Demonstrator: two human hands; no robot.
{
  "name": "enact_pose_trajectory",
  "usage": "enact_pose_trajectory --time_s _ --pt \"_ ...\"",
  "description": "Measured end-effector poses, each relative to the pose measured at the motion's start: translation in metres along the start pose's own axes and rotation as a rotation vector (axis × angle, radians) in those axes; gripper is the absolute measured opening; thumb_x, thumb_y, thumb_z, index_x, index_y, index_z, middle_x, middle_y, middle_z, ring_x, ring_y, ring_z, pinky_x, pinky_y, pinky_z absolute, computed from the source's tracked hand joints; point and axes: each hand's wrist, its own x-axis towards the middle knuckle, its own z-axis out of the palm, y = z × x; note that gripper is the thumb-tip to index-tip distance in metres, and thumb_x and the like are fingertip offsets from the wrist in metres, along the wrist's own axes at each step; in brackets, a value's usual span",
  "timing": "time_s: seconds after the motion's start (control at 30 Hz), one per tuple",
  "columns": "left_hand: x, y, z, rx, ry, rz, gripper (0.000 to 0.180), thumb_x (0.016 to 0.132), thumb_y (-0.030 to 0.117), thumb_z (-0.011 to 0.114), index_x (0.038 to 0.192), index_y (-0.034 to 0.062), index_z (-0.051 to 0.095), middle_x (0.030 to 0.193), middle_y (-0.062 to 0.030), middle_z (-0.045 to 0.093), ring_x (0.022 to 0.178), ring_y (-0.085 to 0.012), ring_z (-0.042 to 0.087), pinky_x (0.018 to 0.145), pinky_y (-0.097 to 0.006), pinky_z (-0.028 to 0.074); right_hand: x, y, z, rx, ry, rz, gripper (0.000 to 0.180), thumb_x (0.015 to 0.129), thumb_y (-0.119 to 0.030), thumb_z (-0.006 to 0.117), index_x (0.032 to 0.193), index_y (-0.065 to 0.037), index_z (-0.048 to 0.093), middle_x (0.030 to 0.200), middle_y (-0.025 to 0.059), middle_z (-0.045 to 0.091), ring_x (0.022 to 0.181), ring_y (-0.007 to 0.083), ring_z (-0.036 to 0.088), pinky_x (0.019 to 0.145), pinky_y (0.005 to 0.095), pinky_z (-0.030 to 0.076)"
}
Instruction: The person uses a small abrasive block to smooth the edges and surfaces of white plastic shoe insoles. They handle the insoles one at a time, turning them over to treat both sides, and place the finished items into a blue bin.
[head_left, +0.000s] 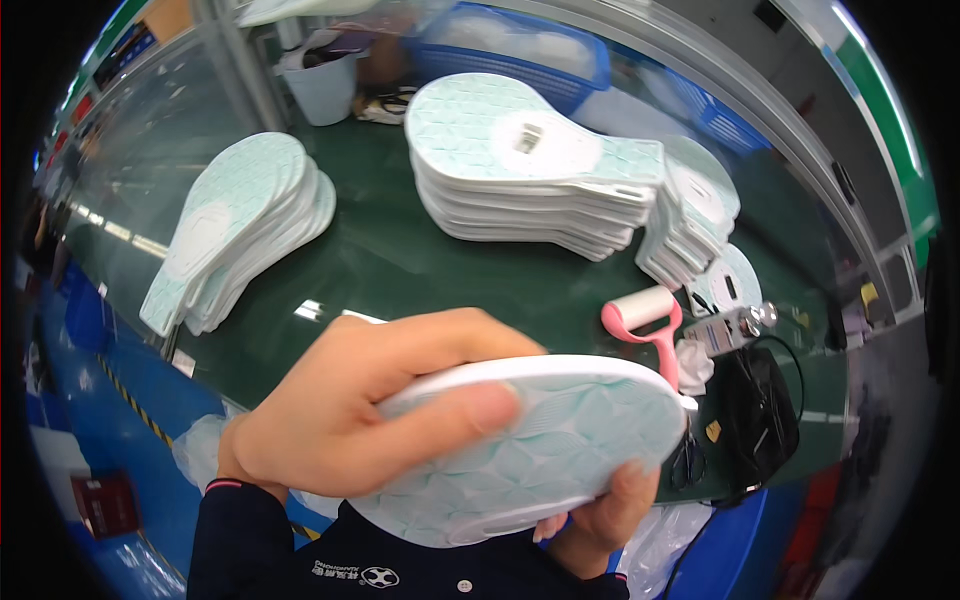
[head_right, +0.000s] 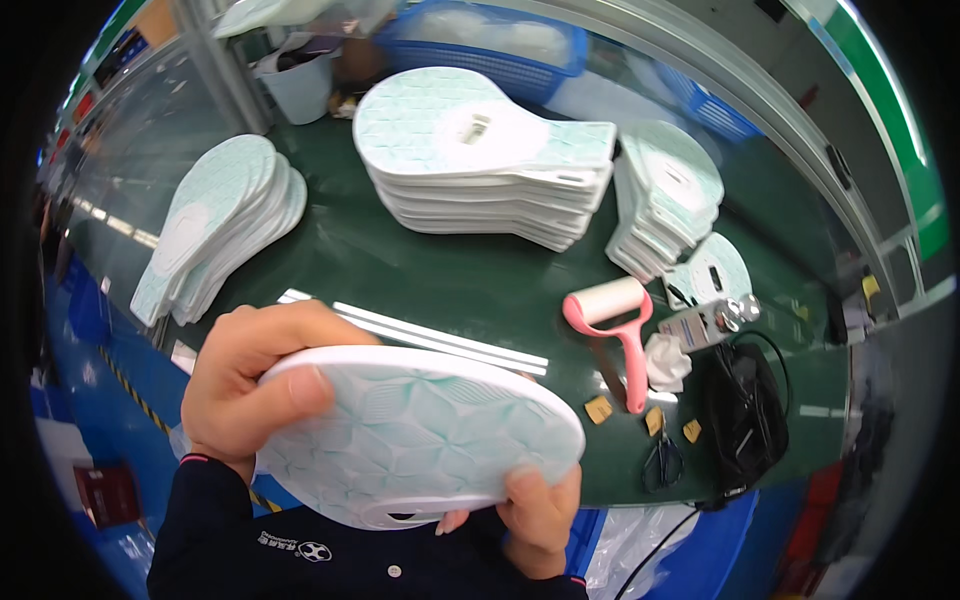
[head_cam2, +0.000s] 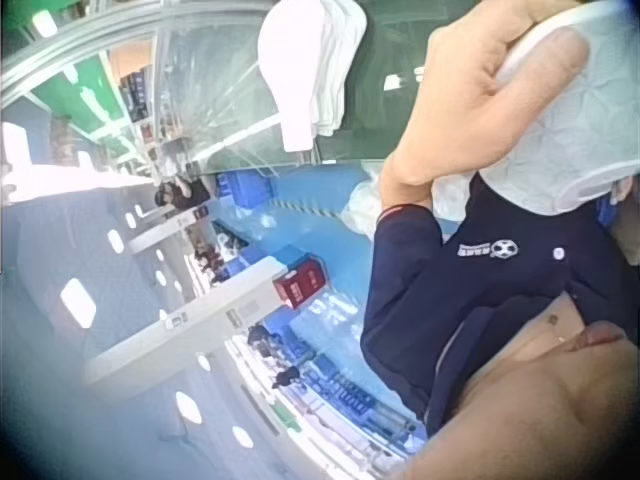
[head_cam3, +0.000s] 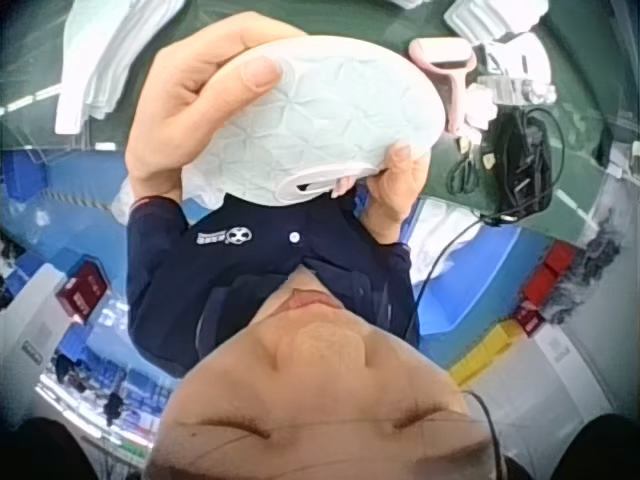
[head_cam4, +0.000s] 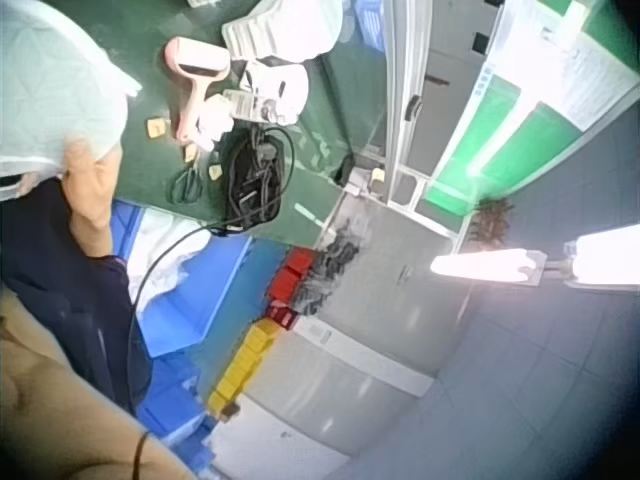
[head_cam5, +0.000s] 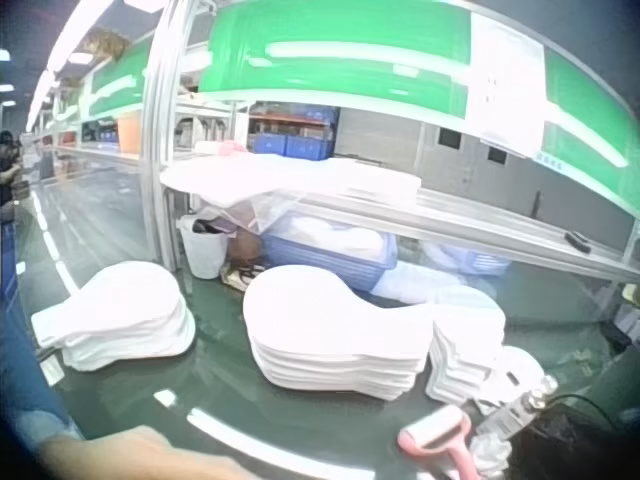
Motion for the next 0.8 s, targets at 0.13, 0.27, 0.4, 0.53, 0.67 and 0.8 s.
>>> enact_pose_trajectory --time_s 0.13,0.27,0.4,0.53,0.67,0.8 --pt "-0.013 -0.025 0.004 -0.118 0.176 -0.037 0.023 0.077 0.013 0.052 0.088 -0.0066 0.058 0.083 -0.0107 0.059 0.072 -0.0145 0.055 0.066 -0.024 0.041 0.007 0.008 -0.031 -0.001 0.051 -0.016 0.056 0.081 -0.027 0.054 0.121 0.007 0.035 0.099 0.0146 0.055 0.085 0.0152 0.053 0.074 0.0251 0.043" --pt "-0.021 -0.036 0.005 -0.126 0.439 0.005 0.03 0.076 0.023 0.052 0.08 -0.0065 0.055 0.071 -0.0111 0.057 0.064 -0.0126 0.052 0.061 -0.022 0.039 0.002 0.004 -0.076 -0.499 0.208 0.131 0.033 0.085 -0.015 0.048 0.111 0.004 0.048 0.095 0.0117 0.052 0.079 0.0128 0.054 0.073 0.0254 0.042" --pt "-0.017 -0.039 0.012 -0.079 0.483 -0.008 0.027 0.077 0.021 0.051 0.082 -0.0055 0.055 0.071 -0.0095 0.056 0.063 -0.0111 0.05 0.06 -0.021 0.037 0.0 0.016 -0.129 -1.22 0.563 -0.191 0.025 0.073 -0.001 0.06 0.098 -0.004 0.057 0.076 0.0059 0.05 0.07 0.0136 0.053 0.065 0.0267 0.042" --pt "-0.012 -0.039 0.015 -0.044 0.443 -0.054 0.024 0.079 0.018 0.049 0.083 -0.0049 0.055 0.072 -0.0079 0.056 0.064 -0.01 0.05 0.06 -0.02 0.037 0.002 0.018 -0.153 -1.383 0.719 -0.15 0.022 0.073 -0.004 0.061 0.094 -0.004 0.056 0.084 0.0088 0.048 0.079 0.0214 0.048 0.068 0.0317 0.041" --pt "-0.012 -0.039 0.016 -0.037 0.456 -0.048 0.024 0.08 0.018 0.049 0.083 -0.0045 0.055 0.072 -0.0064 0.055 0.066 -0.0092 0.049 0.061 -0.02 0.036 0.007 0.014 -0.181 -1.693 0.895 -0.287 0.018 0.072 -0.008 0.063 0.088 -0.002 0.056 0.085 0.0101 0.05 0.08 0.0264 0.047 0.072 0.035 0.038" --pt "-0.013 -0.04 0.013 -0.016 0.442 -0.068 0.023 0.08 0.018 0.049 0.083 -0.0042 0.055 0.072 -0.0062 0.055 0.067 -0.0092 0.049 0.062 -0.019 0.036 0.006 0.003 -0.192 -1.599 0.84 -0.21 0.016 0.071 -0.008 0.064 0.084 -0.003 0.056 0.081 0.0081 0.05 0.076 0.022 0.048 0.069 0.0336 0.039"
